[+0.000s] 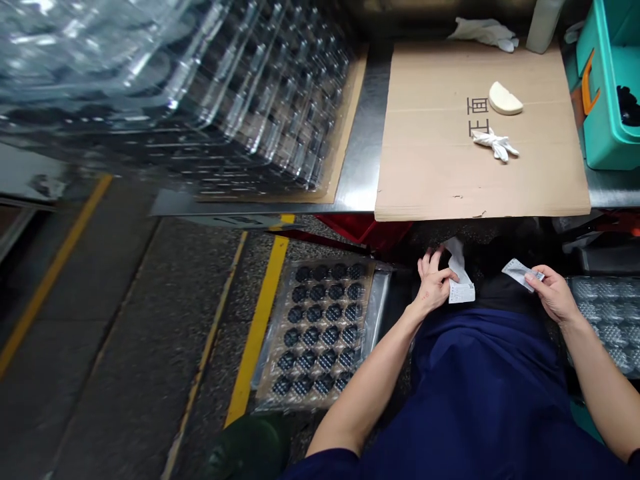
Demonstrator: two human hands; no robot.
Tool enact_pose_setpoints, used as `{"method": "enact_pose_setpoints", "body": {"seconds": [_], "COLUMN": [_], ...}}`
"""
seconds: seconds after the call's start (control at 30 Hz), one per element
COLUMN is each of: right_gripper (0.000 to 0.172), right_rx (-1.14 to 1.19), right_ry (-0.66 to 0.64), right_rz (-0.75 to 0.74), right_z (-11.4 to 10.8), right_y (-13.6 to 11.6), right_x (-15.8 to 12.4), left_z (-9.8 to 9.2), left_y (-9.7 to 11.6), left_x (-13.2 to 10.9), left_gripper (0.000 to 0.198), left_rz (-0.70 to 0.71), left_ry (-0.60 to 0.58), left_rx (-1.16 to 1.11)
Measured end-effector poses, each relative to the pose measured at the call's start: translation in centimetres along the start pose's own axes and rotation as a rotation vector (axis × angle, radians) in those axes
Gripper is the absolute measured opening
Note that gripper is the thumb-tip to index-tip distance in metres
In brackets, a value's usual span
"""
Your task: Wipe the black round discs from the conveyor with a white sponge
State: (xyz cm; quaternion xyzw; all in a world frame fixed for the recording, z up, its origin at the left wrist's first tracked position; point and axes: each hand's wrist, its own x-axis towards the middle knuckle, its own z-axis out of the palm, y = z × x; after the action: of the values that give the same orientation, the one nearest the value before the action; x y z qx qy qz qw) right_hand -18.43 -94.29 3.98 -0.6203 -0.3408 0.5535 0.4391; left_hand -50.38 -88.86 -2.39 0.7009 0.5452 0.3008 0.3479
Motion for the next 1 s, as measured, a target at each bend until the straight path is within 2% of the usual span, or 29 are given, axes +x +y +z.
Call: {"method": "enact_pose_setpoints", "body": {"seconds": [0.07,0.23,0.37,0.47,0.63,0.77,0.9,1.0], "right_gripper": [0.044,0.044,0.045,0.044,0.04,0.036,0.03,0.028], "right_rx": [-0.003,0.048,-0.006,0.007,-0.055,-0.206,-0.411,-0.524], "right_ry": [-0.03,-0.16,-0.296,-0.34,-0.28,-0.216,-0.114,-0.053], "right_rz": [-0.018,0.023,0.051,0.071,0.047,-0.03,-0.129,-0.162], "right_z": [0.5,3.5,6.6,7.8,8.0,7.9,8.0,8.2], "right_y": [0.0,-0.4,-0.6,-0.5,0.2,0.8,1.3,1.5], "right_x": [0.4,1.4,1.7,2.0,2.5,2.7,2.6,2.2], "left_z": [-0.1,0.6,1.2,1.5,1.9,2.0,2.1,2.7], "left_y": [0.4,2.3,4.6,5.4,5.4,5.7,5.9,5.9], "left_x": [-0.4,-1.2,-1.7,-1.9,-2.2,-2.3,-2.5,-2.4], "left_gripper": [0.021,0.023,0.02,0.018,0.02,0.019,0.007,0.03], "left_rz": [-0.022,-0.104,-0.135,-0.121,-0.143,-0.153,-0.172,-0.235], "left_ry": [0.003,-0.138,-0.135,-0.125,-0.074,-0.108,-0.159,-0.147], "left_rx": [-0.095,-0.482,-0.592,-0.638,-0.683,-0.684,-0.793,-0.994]}}
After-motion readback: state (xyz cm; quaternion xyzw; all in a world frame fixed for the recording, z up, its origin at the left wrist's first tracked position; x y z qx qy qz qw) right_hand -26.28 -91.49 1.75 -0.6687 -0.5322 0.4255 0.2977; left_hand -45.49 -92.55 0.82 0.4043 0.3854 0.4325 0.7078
